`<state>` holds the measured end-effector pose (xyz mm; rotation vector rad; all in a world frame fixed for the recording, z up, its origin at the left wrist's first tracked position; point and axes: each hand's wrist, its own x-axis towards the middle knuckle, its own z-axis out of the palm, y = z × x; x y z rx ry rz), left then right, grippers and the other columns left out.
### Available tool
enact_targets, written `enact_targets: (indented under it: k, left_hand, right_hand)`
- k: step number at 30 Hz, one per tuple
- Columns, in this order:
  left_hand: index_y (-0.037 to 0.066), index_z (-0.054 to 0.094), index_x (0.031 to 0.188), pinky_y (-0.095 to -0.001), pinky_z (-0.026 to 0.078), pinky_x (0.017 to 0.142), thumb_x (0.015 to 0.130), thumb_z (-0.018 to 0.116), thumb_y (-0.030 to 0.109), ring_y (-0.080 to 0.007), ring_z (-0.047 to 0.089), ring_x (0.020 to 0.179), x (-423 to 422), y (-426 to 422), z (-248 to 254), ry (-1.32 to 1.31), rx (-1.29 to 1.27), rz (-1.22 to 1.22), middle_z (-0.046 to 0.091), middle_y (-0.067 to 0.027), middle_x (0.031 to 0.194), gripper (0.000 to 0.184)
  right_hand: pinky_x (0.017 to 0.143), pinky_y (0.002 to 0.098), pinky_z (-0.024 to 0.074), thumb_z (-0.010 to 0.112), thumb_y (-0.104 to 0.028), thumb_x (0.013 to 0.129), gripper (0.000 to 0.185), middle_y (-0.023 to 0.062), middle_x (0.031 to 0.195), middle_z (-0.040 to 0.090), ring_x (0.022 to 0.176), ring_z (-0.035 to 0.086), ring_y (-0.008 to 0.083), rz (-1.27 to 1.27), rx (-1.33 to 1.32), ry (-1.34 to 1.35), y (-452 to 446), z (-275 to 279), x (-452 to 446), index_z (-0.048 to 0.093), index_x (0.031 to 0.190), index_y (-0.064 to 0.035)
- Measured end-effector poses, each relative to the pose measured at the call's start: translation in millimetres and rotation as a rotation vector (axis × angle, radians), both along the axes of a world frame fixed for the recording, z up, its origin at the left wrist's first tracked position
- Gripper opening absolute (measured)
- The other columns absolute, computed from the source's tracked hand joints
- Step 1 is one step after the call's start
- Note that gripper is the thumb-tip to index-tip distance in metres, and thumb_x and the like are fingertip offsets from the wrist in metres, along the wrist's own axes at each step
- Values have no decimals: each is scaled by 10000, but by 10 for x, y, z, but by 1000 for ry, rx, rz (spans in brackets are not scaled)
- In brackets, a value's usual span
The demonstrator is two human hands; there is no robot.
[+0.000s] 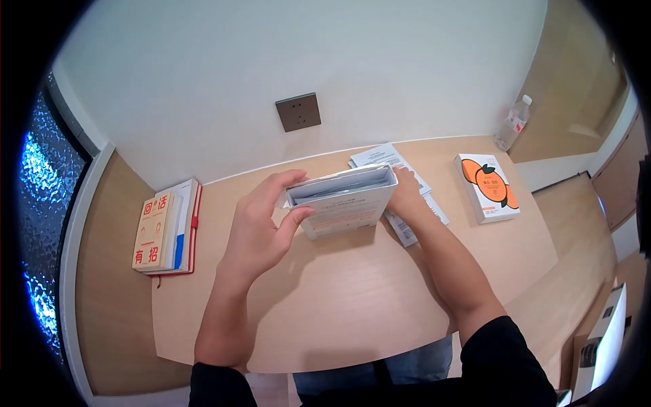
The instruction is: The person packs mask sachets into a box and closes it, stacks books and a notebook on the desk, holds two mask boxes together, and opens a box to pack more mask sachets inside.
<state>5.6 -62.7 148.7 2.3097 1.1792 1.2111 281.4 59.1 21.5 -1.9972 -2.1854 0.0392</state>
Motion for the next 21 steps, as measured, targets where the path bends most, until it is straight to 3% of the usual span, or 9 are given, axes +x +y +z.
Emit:
enact_targets:
  k: [4, 11, 13, 15, 17, 18, 19, 20, 21]
  left_hand:
    - [4, 644, 1281, -376, 530, 1006, 861, 803, 20, -301, 711, 1138, -6, 6, -6, -1, -4, -1, 754, -154, 1174, 450]
    - [7, 647, 1285, -376, 529, 1005, 864, 803, 25, -301, 710, 1133, -2, 12, 1, 10, 3, 0, 753, -154, 1171, 450]
    - [7, 647, 1286, -375, 530, 1004, 864, 805, 27, -300, 710, 1134, -8, 7, 10, 13, -1, 2, 753, -153, 1170, 451]
    - [7, 648, 1285, -374, 531, 1001, 865, 806, 30, -299, 710, 1135, -11, 9, 13, 12, 6, -2, 753, -152, 1171, 449]
    - [5, 648, 1274, -382, 541, 976, 867, 807, 41, -315, 714, 1118, -21, 12, -10, 12, 30, -1, 748, -161, 1169, 438]
    - [3, 648, 1264, -390, 550, 952, 868, 808, 51, -332, 717, 1100, -23, 36, -26, 15, 54, -3, 743, -169, 1167, 429]
    - [1, 648, 1253, -398, 559, 928, 869, 809, 60, -349, 720, 1082, -23, 53, -37, 20, 78, -6, 738, -178, 1165, 421]
    - [1, 648, 1254, -399, 559, 929, 869, 810, 61, -348, 720, 1083, -23, 62, -40, 18, 74, -5, 738, -178, 1166, 421]
    - [1, 648, 1255, -399, 559, 930, 869, 810, 61, -348, 720, 1085, -25, 70, -38, 17, 71, -6, 738, -178, 1167, 422]
  right_hand:
    - [921, 569, 581, 654, -312, 872, 388, 229, 1084, 768, 1099, 707, 458, 42, -73, 33, 14, 89, 43, 799, 1065, -9]
    - [902, 504, 591, 662, -179, 895, 267, 235, 1069, 764, 1044, 739, 406, 21, -43, 36, -1, 53, 64, 788, 1047, 2]
    - [894, 486, 598, 658, -139, 906, 227, 234, 1047, 763, 1008, 747, 398, 41, -101, 15, 47, 272, 128, 781, 1030, 5]
    - [840, 477, 598, 641, -137, 933, 216, 237, 1012, 759, 958, 744, 398, -48, -111, 144, 11, 659, 264, 760, 1013, 25]
    - [778, 466, 578, 646, -147, 957, 222, 224, 950, 757, 861, 728, 388, 23, 181, 430, -72, 1011, 415, 731, 1007, 51]
    - [711, 412, 550, 663, -218, 991, 286, 187, 875, 750, 767, 703, 283, -23, 232, 610, -163, 1212, 420, 708, 1039, 60]
    - [710, 331, 535, 684, -263, 1022, 330, 122, 881, 755, 767, 662, 164, 38, 324, 897, -235, 1291, 437, 696, 1088, 60]
    - [758, 299, 545, 705, -255, 1037, 324, 87, 966, 766, 853, 669, 109, 183, 419, 1145, -247, 1330, 458, 693, 1137, 53]
    - [805, 298, 556, 711, -237, 1037, 316, 93, 1020, 766, 898, 684, 120, 249, 447, 1281, -314, 1404, 440, 683, 1167, 49]
